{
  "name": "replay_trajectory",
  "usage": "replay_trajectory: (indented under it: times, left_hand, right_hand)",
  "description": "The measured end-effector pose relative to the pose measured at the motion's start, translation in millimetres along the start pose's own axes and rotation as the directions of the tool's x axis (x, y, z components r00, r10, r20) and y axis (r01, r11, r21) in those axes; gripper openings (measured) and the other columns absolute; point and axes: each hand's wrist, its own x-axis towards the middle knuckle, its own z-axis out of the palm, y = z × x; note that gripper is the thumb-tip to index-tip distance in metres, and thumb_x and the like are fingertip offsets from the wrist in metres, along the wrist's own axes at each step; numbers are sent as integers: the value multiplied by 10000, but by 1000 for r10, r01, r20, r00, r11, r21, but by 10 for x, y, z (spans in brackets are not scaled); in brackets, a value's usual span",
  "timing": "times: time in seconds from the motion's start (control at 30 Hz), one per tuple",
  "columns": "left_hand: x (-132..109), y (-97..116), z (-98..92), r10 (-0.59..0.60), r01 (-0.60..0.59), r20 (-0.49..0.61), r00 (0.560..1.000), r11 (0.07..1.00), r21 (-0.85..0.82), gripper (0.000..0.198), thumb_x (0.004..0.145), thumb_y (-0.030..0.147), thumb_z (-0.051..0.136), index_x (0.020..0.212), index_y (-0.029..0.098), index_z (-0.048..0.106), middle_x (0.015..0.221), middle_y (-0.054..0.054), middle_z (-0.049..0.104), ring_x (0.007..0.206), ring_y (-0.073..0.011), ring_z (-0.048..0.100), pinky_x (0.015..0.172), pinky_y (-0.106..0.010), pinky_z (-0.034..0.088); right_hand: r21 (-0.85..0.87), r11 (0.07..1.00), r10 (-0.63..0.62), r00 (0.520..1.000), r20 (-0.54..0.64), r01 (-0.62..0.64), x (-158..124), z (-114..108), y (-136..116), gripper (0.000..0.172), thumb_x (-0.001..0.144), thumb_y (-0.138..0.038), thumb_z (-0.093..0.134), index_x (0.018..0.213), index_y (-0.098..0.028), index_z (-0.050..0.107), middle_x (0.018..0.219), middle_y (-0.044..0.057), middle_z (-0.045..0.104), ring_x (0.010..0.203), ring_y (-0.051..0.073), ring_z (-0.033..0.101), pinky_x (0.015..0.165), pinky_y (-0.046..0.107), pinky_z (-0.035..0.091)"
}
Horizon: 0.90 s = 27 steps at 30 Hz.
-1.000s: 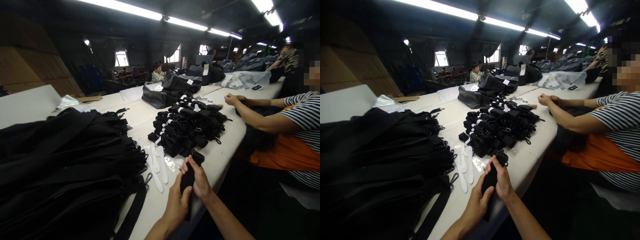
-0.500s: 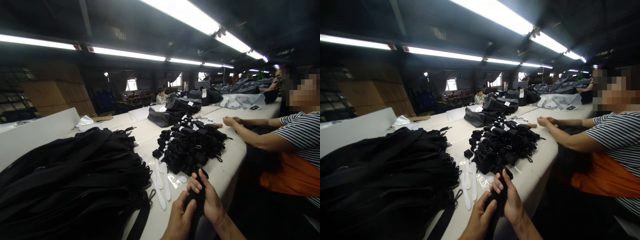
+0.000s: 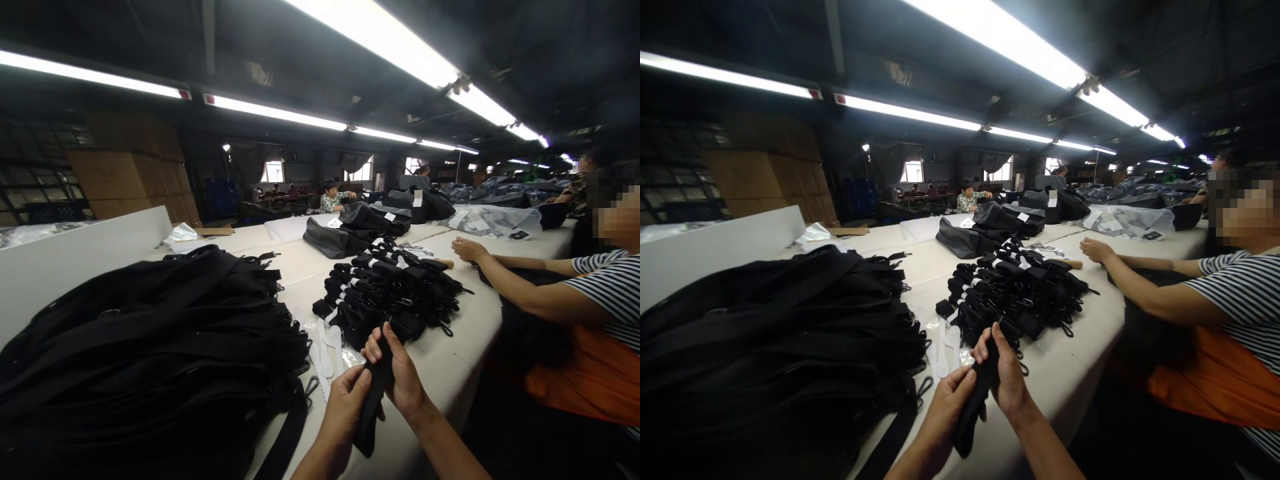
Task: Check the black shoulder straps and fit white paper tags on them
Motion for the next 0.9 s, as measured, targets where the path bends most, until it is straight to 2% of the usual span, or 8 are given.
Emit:
replay_trajectory:
  times: [0.17,0.3,0.37,0.47,0.57,0.67,0.77,0.9]
  left_hand:
    - [16,259,-209,52,-45,-43,998,987,154,480,809,595,627,957,138,608,581,30,547,431,-102,495,436,-219,409]
    - [-1,555,-513,242,-179,-230,943,947,266,334,763,461,740,857,154,648,671,29,587,547,-84,513,501,-174,409]
    - [-14,694,-694,334,-228,-349,875,923,311,309,763,442,744,888,175,652,739,31,613,610,-91,542,539,-168,424]
    - [-32,811,-875,382,-248,-460,801,912,326,354,795,499,687,975,198,631,738,35,624,577,-103,562,516,-188,438]
    - [-29,796,-888,395,-254,-462,794,907,337,392,799,516,672,1015,190,648,772,14,662,584,-113,590,529,-205,458]
    - [-2,714,-816,412,-256,-417,810,888,381,380,799,483,685,1023,177,691,857,-17,702,693,-140,624,602,-216,481]
    - [18,652,-768,425,-251,-368,827,865,434,333,817,444,679,1017,180,714,885,-21,714,777,-157,628,664,-219,483]
    - [17,627,-741,413,-247,-297,861,850,466,317,841,431,655,1029,181,710,876,-19,712,777,-168,626,666,-231,478]
  right_hand:
    - [-129,991,-15,996,87,27,127,253,114,343,862,-530,644,756,-210,581,583,-36,513,582,138,469,736,317,463]
    - [-302,953,15,994,104,18,258,203,171,395,852,-557,631,1020,-201,647,837,33,676,748,179,600,751,315,475]
    - [-546,837,11,997,75,32,332,53,216,448,850,-582,600,1083,-203,650,942,60,694,807,192,621,743,313,476]
    - [-827,559,-1,998,-67,-55,443,-200,341,345,755,-530,706,814,-190,702,787,70,691,779,234,626,692,330,443]
    - [-917,378,-54,986,-161,-129,548,-320,533,277,641,-376,816,562,-200,618,649,78,641,864,320,620,736,377,394]
    - [-957,249,-105,978,-180,-149,613,-289,739,241,596,-263,831,558,-208,599,661,74,631,941,359,595,803,421,361]
    - [-966,230,-118,981,-152,-122,620,-236,877,174,614,-216,795,602,-215,621,681,41,623,896,307,591,815,402,362]
    - [-930,365,-133,987,-87,-33,579,-238,891,178,691,-351,749,624,-219,650,746,18,641,812,228,585,767,336,412]
